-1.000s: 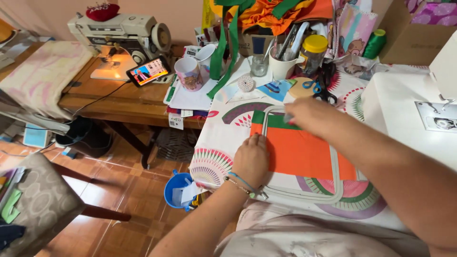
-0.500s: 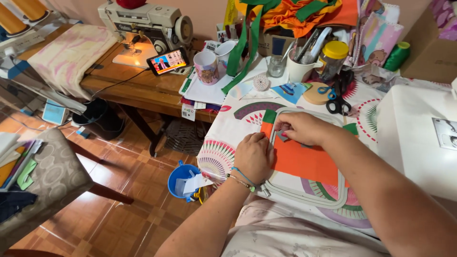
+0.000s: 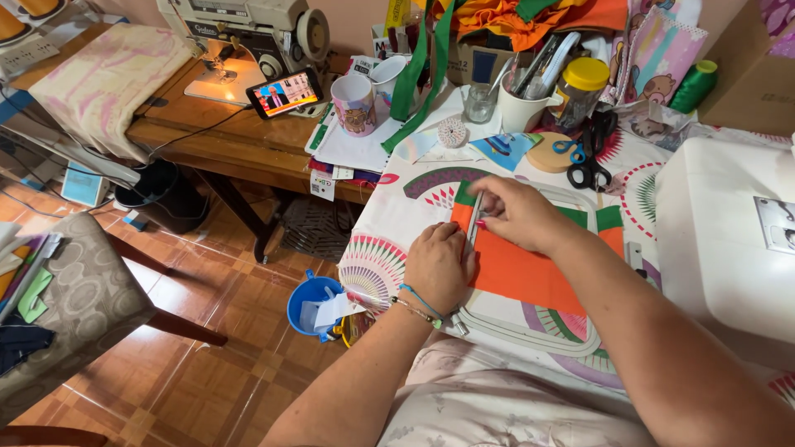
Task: The person places a piece of orange fabric and a green strip into an embroidery hoop on a table. They adjust the fabric layers and secure the hoop, then lift the prepared hoop and move it towards a sewing machine.
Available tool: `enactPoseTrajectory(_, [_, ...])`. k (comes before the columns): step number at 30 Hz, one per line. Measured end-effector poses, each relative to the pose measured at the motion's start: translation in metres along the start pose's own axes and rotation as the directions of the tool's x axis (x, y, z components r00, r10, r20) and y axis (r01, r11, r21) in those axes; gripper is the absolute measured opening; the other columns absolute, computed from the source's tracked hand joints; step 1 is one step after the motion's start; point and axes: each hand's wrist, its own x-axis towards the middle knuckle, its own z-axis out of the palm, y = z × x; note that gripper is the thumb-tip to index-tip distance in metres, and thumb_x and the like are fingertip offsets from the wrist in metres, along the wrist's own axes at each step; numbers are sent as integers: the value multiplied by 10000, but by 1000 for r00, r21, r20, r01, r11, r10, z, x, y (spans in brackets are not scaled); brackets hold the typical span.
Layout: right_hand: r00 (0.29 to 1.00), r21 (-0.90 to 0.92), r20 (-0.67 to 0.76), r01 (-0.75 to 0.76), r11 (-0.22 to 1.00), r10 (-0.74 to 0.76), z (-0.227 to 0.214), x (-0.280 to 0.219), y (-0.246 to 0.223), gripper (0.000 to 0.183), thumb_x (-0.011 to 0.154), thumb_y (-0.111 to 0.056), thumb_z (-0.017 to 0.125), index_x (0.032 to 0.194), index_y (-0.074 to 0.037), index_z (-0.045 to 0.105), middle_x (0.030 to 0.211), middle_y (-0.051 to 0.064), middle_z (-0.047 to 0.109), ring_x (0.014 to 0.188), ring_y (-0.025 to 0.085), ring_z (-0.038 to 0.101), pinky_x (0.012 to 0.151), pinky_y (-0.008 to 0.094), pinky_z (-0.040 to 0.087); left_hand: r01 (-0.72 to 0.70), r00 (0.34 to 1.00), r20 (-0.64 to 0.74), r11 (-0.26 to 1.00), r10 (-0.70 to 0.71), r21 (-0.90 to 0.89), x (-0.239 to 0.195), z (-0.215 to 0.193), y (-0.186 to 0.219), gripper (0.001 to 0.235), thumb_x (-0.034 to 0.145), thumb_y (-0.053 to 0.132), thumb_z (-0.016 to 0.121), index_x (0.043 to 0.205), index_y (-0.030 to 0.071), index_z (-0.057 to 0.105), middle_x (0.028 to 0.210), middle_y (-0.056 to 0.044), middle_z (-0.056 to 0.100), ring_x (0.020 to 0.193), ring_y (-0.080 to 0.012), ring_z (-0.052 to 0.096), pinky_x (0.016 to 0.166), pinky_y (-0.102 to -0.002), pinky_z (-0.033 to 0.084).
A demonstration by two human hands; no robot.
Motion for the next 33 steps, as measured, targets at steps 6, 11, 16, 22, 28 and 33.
enactPoseTrajectory(6, [972, 147, 17, 228, 962, -233, 7, 11, -1, 229, 867, -59, 700, 1079, -114, 766, 1148, 111, 723, 1126, 306, 691, 953, 416, 575, -28, 999, -32, 1000, 28, -10, 1, 6, -3, 389, 860, 304, 701, 1107, 7, 750, 1146, -153, 720, 1178, -316, 653, 1021, -394, 500])
enactPoseTrajectory(11, [945, 24, 85, 314, 949, -315, 8, 22, 6, 284, 906, -5, 613, 1143, -64, 756, 1292, 130, 700, 1230, 343, 636, 1039, 458, 524, -27, 999, -28, 999, 27, -16, 0, 6, -3, 401, 855, 307, 701, 1110, 1, 745, 1133, -162, 715, 1179, -326, 651, 1016, -401, 500])
enactPoseTrajectory(16, [923, -81, 19, 384, 920, -384, 30, 26, 20, 334, 950, -39, 547, 1179, -158, 758, 1239, 39, 710, 1155, 271, 664, 998, 394, 540, -65, 997, -30, 998, 65, -18, 2, -9, 2, 388, 851, 285, 709, 1093, -16, 745, 1103, -186, 729, 1159, -339, 668, 1031, -397, 491])
enactPoseTrajectory(22, [875, -109, -68, 470, 876, -478, 33, 13, 21, 357, 924, -49, 516, 1172, -150, 752, 1243, 33, 732, 1095, 286, 657, 969, 415, 543, -99, 995, -26, 995, 98, -14, 3, -32, 11, 380, 851, 267, 718, 1084, -32, 744, 1076, -188, 744, 1162, -326, 674, 1052, -388, 475])
enactPoseTrajectory(28, [883, -136, -75, 452, 882, -464, 41, 5, 26, 436, 956, -58, 460, 1292, -172, 712, 1348, 39, 687, 1145, 288, 627, 998, 416, 525, -93, 995, -15, 995, 94, 40, 2, -36, 14, 384, 857, 285, 709, 1080, -26, 736, 1072, -166, 741, 1182, -299, 654, 1079, -391, 451])
enactPoseTrajectory(33, [877, -54, -116, 463, 885, -466, 41, 1, 31, 365, 975, -168, 526, 1292, -202, 705, 1361, 17, 689, 1140, 282, 629, 984, 428, 522, -54, 998, -25, 997, 56, 58, 1, -21, 8, 406, 841, 318, 727, 1108, 12, 734, 1127, -137, 724, 1200, -290, 632, 1061, -386, 466])
